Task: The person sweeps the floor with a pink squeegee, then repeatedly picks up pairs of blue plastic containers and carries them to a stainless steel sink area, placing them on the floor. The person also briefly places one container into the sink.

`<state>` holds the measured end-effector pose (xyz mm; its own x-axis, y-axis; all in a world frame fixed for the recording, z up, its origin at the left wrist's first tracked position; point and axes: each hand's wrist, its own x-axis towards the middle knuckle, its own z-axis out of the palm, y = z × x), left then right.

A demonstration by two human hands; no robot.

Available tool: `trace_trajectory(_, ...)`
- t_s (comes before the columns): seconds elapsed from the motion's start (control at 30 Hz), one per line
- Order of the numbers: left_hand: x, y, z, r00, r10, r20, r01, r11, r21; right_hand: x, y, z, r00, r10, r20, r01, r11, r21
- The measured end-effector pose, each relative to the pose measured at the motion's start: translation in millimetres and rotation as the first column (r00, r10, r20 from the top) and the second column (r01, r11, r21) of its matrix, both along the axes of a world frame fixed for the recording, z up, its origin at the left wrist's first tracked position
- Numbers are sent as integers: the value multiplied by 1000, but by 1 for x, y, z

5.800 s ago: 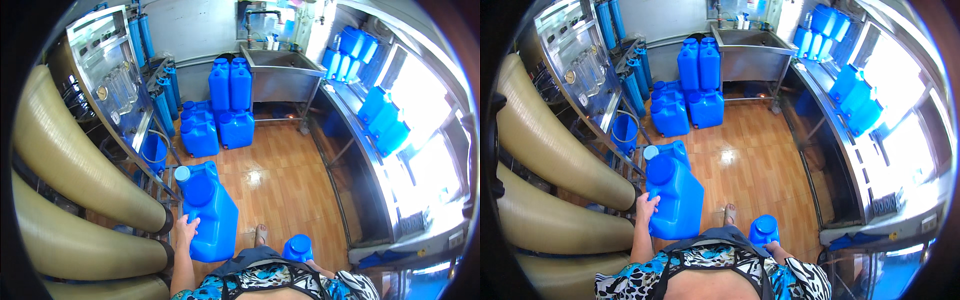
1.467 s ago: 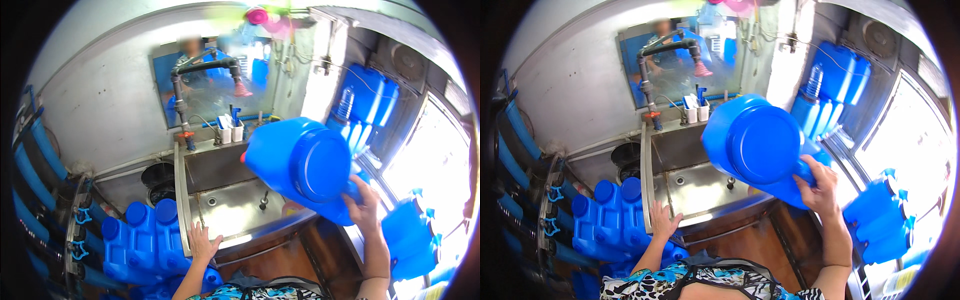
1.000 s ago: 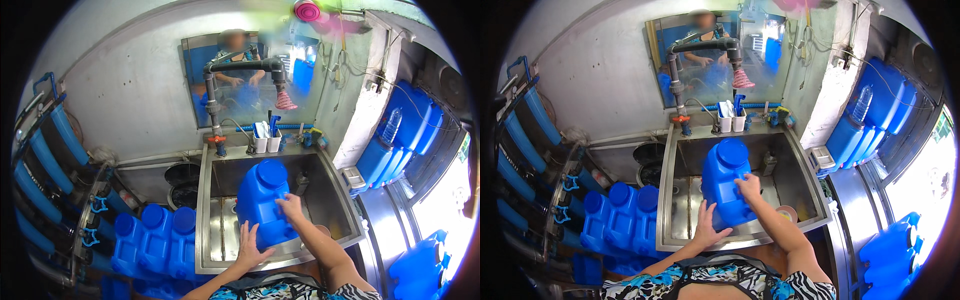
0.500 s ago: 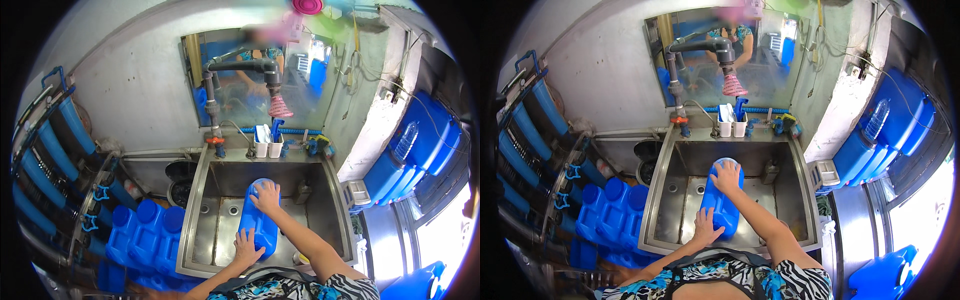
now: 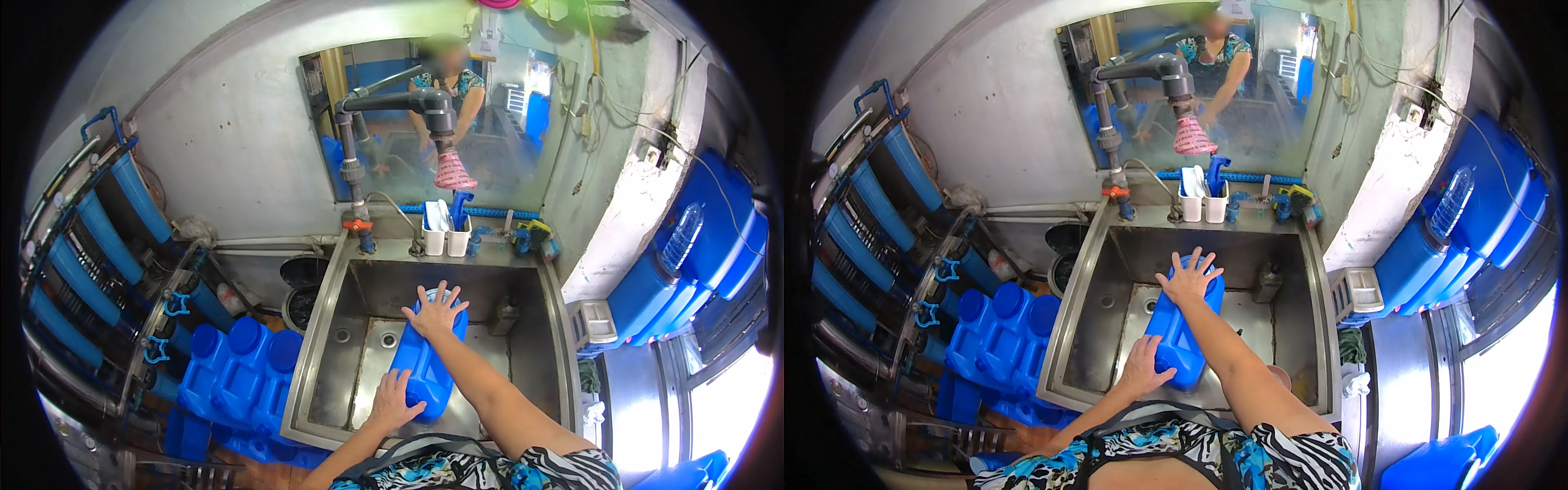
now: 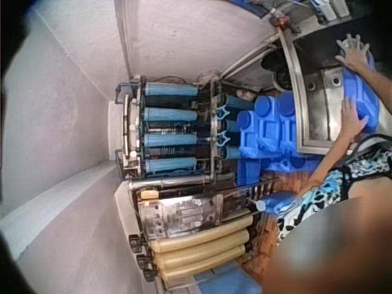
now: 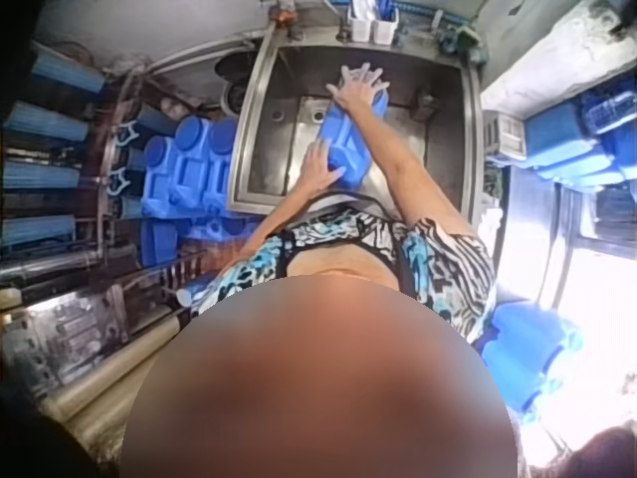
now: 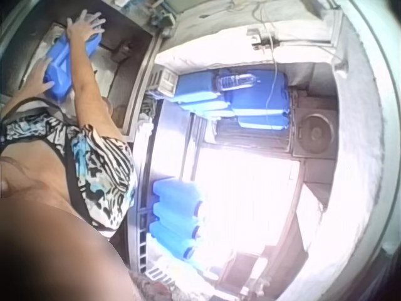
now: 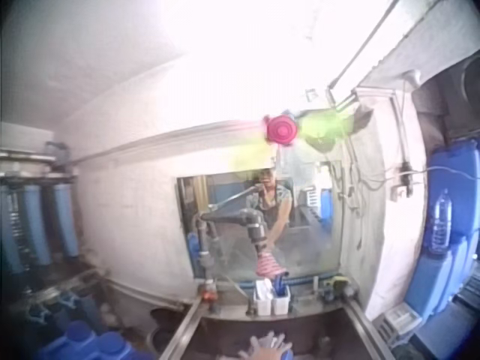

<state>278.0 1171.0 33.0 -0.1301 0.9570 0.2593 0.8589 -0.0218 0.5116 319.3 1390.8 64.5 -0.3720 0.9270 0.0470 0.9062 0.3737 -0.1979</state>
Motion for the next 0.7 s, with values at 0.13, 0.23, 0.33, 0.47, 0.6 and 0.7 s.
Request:
trace_trajectory(0.13, -2, 0, 6, 999, -22, -23, 22, 1000, 10, 0, -3, 5, 998, -56, 12, 57, 998, -28)
trace_trajectory(0.23, -3, 0, 7, 999, -33, -32, 31, 999, -37, 1, -3, 8, 998, -57, 28, 59, 997, -53)
trace_trajectory(0.33, -10, 2, 7, 998, -67, 5, 68, 994, -84, 3, -4, 9, 996, -79, 47, 83, 994, -70)
trace_trajectory(0.47, -45, 4, 4, 980, -168, 108, 173, 984, -39, 6, -10, 11, 982, -171, 76, 176, 981, -76)
trace_trajectory(0.6, -66, 8, -12, 956, -201, 215, 202, 979, 15, 17, -14, 12, 994, -72, 79, 75, 997, -36)
trace_trajectory(0.7, -68, 8, -24, 953, -179, 244, 180, 984, 19, 28, -13, 10, 997, 47, 65, -48, 999, 2)
